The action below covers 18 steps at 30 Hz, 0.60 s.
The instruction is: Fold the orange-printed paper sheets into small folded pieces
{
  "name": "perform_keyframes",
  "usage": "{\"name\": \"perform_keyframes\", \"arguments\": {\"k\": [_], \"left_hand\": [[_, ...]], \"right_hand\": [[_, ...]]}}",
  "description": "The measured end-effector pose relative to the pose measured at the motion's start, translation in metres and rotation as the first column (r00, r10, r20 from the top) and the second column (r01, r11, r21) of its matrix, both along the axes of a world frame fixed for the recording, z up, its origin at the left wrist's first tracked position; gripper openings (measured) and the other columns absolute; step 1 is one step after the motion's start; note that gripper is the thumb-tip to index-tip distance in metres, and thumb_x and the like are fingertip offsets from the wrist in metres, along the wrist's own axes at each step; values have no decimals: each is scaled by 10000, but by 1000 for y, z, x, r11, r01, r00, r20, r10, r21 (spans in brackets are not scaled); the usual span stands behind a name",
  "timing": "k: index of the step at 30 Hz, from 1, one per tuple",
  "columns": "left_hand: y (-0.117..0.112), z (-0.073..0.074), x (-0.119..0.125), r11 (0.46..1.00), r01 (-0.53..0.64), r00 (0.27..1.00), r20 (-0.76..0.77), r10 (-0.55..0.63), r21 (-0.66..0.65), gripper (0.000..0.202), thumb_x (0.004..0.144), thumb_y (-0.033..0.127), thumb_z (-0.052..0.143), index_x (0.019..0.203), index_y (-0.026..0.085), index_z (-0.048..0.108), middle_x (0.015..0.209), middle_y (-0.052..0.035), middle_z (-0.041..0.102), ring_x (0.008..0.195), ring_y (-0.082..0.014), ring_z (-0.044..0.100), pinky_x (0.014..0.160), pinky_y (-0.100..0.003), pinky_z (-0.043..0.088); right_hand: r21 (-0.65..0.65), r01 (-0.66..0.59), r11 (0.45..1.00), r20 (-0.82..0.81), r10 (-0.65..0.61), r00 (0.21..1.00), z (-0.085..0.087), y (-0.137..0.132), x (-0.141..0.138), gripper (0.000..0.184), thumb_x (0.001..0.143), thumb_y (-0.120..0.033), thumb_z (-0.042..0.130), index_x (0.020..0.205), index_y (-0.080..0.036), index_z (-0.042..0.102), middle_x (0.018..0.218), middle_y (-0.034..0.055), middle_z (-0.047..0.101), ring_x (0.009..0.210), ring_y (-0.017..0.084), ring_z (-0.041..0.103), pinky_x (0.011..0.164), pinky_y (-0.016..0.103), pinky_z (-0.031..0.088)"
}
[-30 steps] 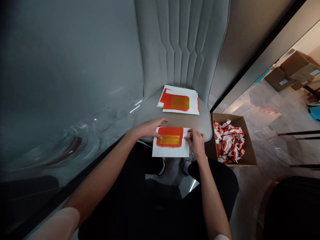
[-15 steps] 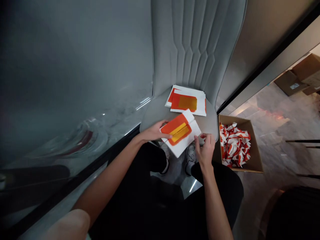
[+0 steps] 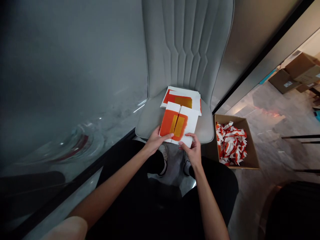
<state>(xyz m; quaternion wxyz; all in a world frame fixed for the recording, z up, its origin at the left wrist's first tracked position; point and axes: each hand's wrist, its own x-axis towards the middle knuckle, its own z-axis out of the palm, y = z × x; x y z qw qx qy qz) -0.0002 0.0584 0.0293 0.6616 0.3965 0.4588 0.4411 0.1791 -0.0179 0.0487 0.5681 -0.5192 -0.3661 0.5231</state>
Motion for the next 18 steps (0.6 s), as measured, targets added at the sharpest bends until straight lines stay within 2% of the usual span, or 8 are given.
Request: {"name": "perform_keyframes", "arguments": {"k": [5,10,13,18], "left_hand": [[-2,3,2,993,51,991,-127,-36,111,724,728,429,891,1279,175,497,1315,-150,690,1171,-289,707,1024,-453,578],[-4,10,-1,974,149,981,-153,-122,173,884,762,430,862,1406,217,294,1254,-138,712,1084,-284,748,968,-453,608],[-6,15,-5,954,191,971,-189,-148,232,979,783,427,848,1461,233,169,1218,-138,716,1033,-277,763,953,-447,611],[-9,17,-12,920,225,959,-239,-151,321,929,772,396,868,1390,232,194,1145,-96,694,999,-248,761,971,-429,592]], "right_hand": [[12,-29,1000,62,28,998,-6,0,-3,410,764,-451,850,1101,-246,737,1159,53,703,907,225,693,712,398,693],[1,0,1000,50,0,999,-13,2,-2,359,735,-431,879,1019,-237,777,1024,32,731,799,199,687,704,392,684],[13,18,1000,15,-19,1000,-16,3,-3,340,731,-400,889,1008,-237,781,1016,25,734,784,186,688,704,376,680],[21,33,999,12,-33,999,-16,5,-4,341,731,-386,894,1008,-229,774,986,20,735,776,182,695,715,360,675]]}}
